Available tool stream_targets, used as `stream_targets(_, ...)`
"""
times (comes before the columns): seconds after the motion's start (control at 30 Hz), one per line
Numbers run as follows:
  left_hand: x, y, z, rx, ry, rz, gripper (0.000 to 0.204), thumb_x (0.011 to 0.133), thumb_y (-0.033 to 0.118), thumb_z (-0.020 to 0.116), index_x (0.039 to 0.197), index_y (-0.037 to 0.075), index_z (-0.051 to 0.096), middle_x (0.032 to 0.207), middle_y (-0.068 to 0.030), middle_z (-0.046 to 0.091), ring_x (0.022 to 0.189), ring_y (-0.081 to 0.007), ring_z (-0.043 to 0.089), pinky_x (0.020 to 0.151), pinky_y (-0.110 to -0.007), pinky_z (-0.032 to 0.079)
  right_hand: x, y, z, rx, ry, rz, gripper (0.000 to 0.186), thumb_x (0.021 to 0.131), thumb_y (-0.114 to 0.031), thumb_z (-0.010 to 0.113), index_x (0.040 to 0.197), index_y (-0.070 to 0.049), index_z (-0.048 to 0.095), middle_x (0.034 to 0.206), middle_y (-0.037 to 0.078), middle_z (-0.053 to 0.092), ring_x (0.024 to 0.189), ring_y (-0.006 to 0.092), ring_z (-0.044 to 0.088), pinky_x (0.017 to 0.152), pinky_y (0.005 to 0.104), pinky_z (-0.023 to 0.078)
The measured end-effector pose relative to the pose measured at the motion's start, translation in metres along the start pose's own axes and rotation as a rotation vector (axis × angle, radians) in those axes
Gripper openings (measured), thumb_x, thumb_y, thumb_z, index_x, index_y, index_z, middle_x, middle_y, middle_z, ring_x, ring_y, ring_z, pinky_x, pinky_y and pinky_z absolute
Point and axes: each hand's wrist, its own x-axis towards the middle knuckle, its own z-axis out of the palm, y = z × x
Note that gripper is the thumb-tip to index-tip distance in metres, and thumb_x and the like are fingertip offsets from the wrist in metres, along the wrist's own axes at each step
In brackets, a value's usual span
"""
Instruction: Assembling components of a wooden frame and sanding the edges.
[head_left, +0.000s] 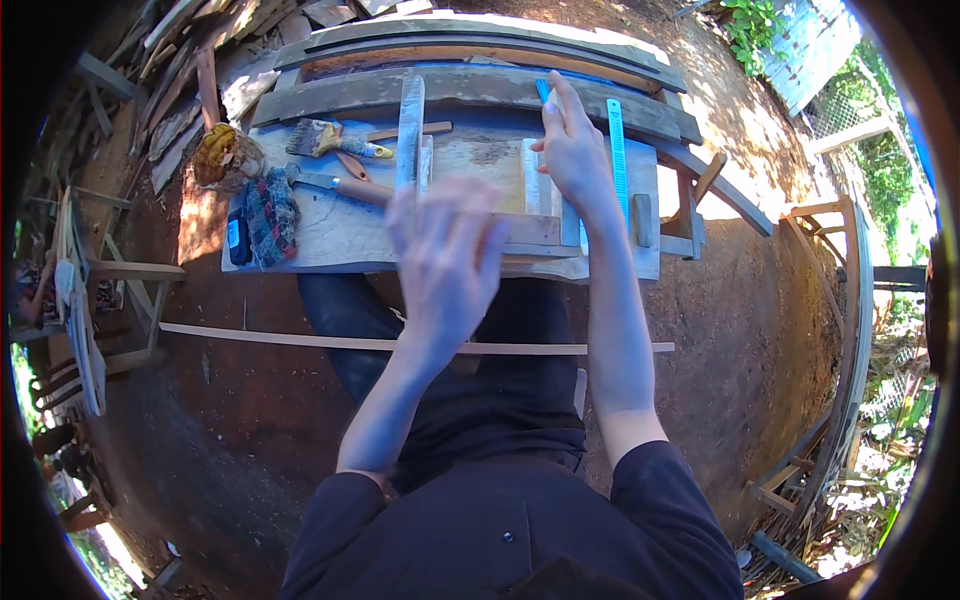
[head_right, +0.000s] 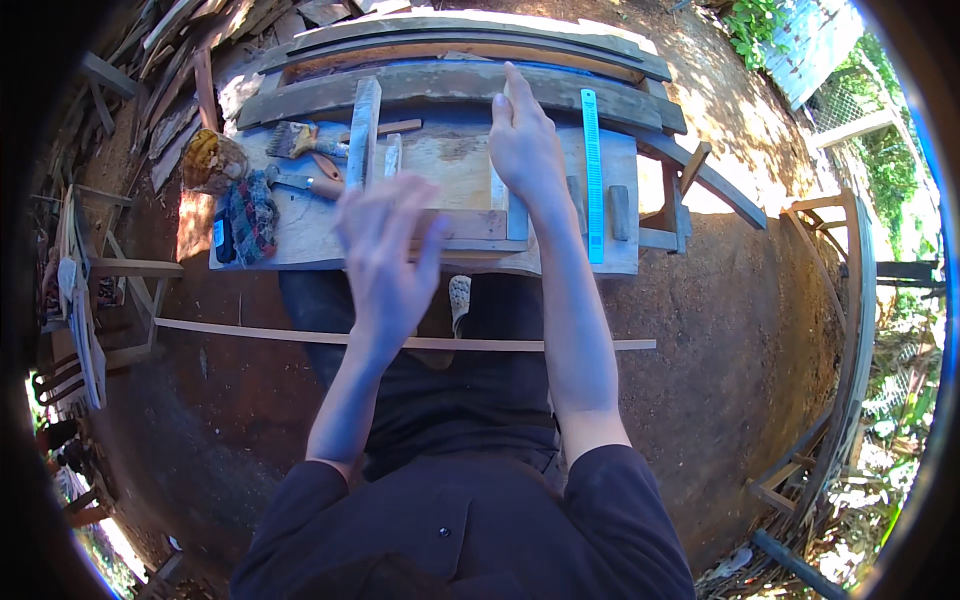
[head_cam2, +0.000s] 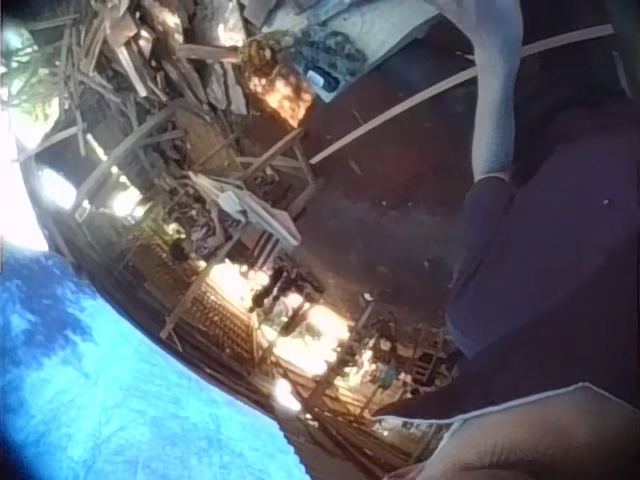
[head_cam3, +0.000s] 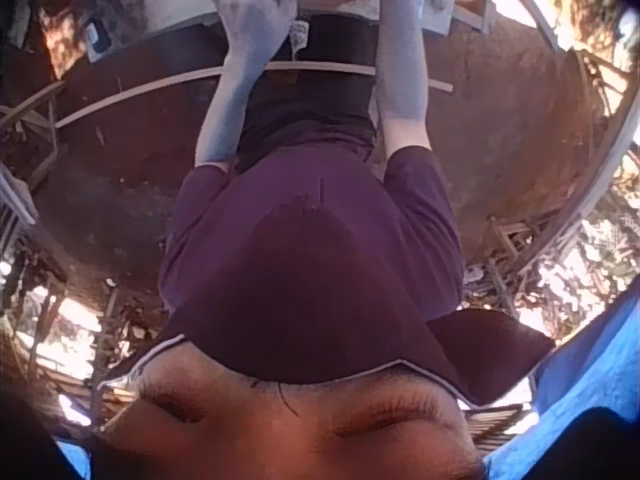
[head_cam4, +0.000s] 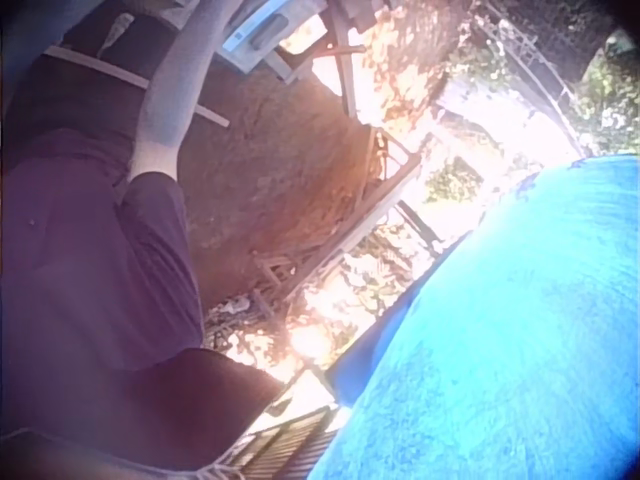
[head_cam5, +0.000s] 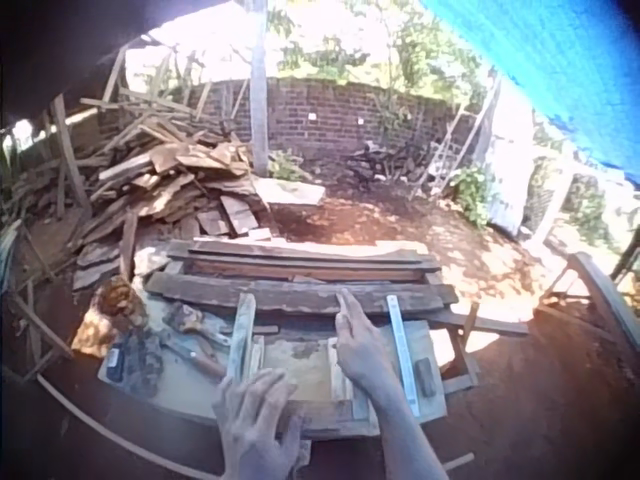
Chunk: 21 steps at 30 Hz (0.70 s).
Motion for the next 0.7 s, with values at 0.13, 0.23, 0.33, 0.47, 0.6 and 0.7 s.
stream_targets(0.13, -0.023, -0.038, -0.009, -0.222, 0.099, -0.293, 0.041, 0.103, 0.014, 0.061, 0.142, 0.003, 0.057, 0.139, -0.0157, 0.059, 0.132, -0.0273, 0.054, 0.113, -0.037, 0.038, -0.008, -0.010, -0.005, -0.126, 0.236, -0.245, 0.040, 0.107, -0.027, 0.049, 0.141, -0.008, 0.059, 0.148, 0.025, 0.053, 0.139, 0.0442, 0.047, 0.114, 0.0487, 0.039)
stream_targets(0.23, -0.038, -0.062, -0.010, -0.968, -0.005, -0.700, 0.051, 0.105, 0.017, 0.057, 0.151, -0.001, 0.046, 0.145, -0.0180, 0.056, 0.134, -0.0254, 0.053, 0.115, -0.038, 0.037, -0.040, -0.039, -0.018, 0.070, 0.225, -0.499, 0.018, 0.102, -0.017, 0.060, 0.101, -0.003, 0.072, 0.113, 0.017, 0.071, 0.106, 0.0344, 0.068, 0.093, 0.0443, 0.052)
stream_targets(0.33, -0.036, -0.064, -0.008, -0.997, -0.127, -0.617, 0.057, 0.109, 0.020, 0.052, 0.159, -0.002, 0.033, 0.150, -0.0171, 0.052, 0.136, -0.0201, 0.049, 0.115, -0.034, 0.036, -0.084, -0.061, -0.018, 0.082, -0.090, -0.360, 0.023, 0.102, -0.023, 0.062, 0.104, -0.003, 0.072, 0.099, 0.015, 0.071, 0.096, 0.0298, 0.070, 0.086, 0.0413, 0.053)
stream_targets(0.47, -0.040, -0.064, 0.000, -1.015, -0.088, -0.634, 0.058, 0.111, 0.023, 0.045, 0.161, -0.001, 0.028, 0.157, -0.0196, 0.044, 0.143, -0.0213, 0.042, 0.119, -0.033, 0.030, -0.107, -0.057, -0.006, -0.326, -0.207, -0.538, 0.037, 0.098, -0.039, 0.067, 0.103, -0.002, 0.070, 0.095, 0.013, 0.071, 0.092, 0.0271, 0.070, 0.081, 0.0393, 0.053)
stream_targets(0.6, -0.036, -0.057, 0.000, -1.000, -0.081, -0.640, 0.058, 0.111, 0.023, 0.042, 0.161, -0.002, 0.027, 0.161, -0.0212, 0.037, 0.148, -0.0231, 0.036, 0.121, -0.034, 0.027, -0.109, -0.045, 0.000, -0.485, -0.074, -0.710, 0.060, 0.085, -0.061, 0.071, 0.102, -0.004, 0.069, 0.092, 0.010, 0.071, 0.088, 0.0244, 0.070, 0.079, 0.0384, 0.053)
stream_targets(0.7, -0.035, -0.056, 0.000, -1.018, -0.057, -0.638, 0.058, 0.111, 0.024, 0.042, 0.160, -0.003, 0.026, 0.162, -0.0222, 0.035, 0.150, -0.0244, 0.032, 0.122, -0.034, 0.026, -0.109, -0.043, 0.004, -0.479, -0.051, -0.685, 0.065, 0.078, -0.065, 0.074, 0.103, -0.005, 0.070, 0.092, 0.008, 0.072, 0.086, 0.0242, 0.071, 0.079, 0.0381, 0.052)
